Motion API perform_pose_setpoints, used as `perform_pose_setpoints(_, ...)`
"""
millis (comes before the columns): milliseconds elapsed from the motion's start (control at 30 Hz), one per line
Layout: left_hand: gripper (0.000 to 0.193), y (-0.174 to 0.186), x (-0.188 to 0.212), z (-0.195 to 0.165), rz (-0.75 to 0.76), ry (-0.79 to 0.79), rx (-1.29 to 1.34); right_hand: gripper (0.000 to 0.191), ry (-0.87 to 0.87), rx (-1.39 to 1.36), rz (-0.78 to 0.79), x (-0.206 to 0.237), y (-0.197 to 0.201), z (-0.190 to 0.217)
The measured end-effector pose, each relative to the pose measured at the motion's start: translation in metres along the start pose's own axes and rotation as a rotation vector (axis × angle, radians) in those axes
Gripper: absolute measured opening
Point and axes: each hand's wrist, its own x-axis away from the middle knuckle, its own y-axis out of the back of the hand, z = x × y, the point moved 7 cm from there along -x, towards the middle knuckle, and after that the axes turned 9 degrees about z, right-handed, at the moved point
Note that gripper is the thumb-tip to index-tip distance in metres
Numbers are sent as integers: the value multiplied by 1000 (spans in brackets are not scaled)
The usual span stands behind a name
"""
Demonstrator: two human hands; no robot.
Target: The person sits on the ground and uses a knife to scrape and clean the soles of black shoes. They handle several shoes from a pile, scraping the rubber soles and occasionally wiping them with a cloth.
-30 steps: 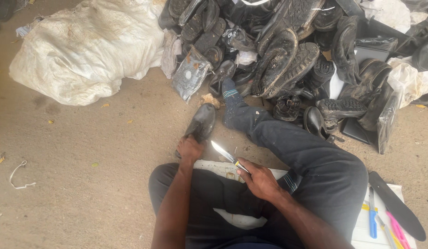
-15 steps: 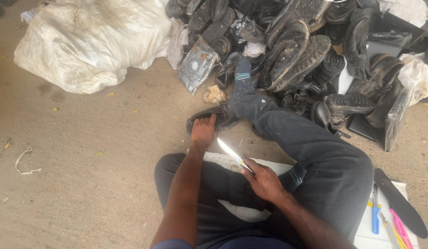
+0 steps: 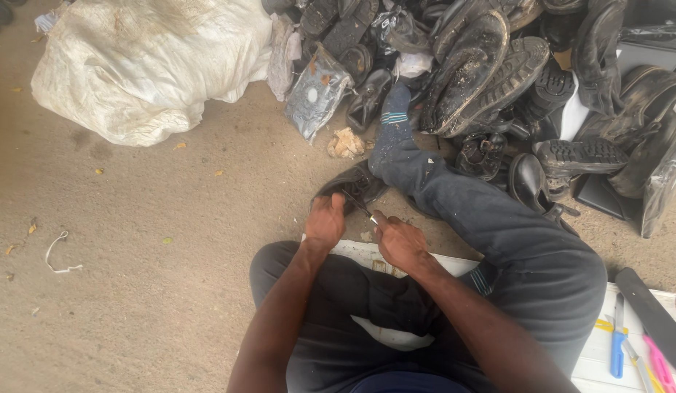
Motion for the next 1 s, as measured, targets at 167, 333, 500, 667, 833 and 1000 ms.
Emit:
perform_pose_setpoints(167,15,5,2,-6,-14,-40,67,41,2,35,98,-30,6,9)
perform_pose_setpoints(333,19,19,3,-20,-80,-242,121,44,7,72,96,-53,7,18)
perform_pose_setpoints(500,23,15,-3,-8,-57,-70,138,50,-31,12,65,-17,-7,12)
perform_pose_setpoints(667,23,5,4,-9,-43,-27,214,50,-58,13,18,1,-20,3)
perform_pose_setpoints(833,26,8,8,-9,-68,-89,222,51,-39,57,45,-42,-22,13)
perform_pose_setpoints(1000,24,4,5,11,-72,114,335,57,-32,5,37,-19,-27,13)
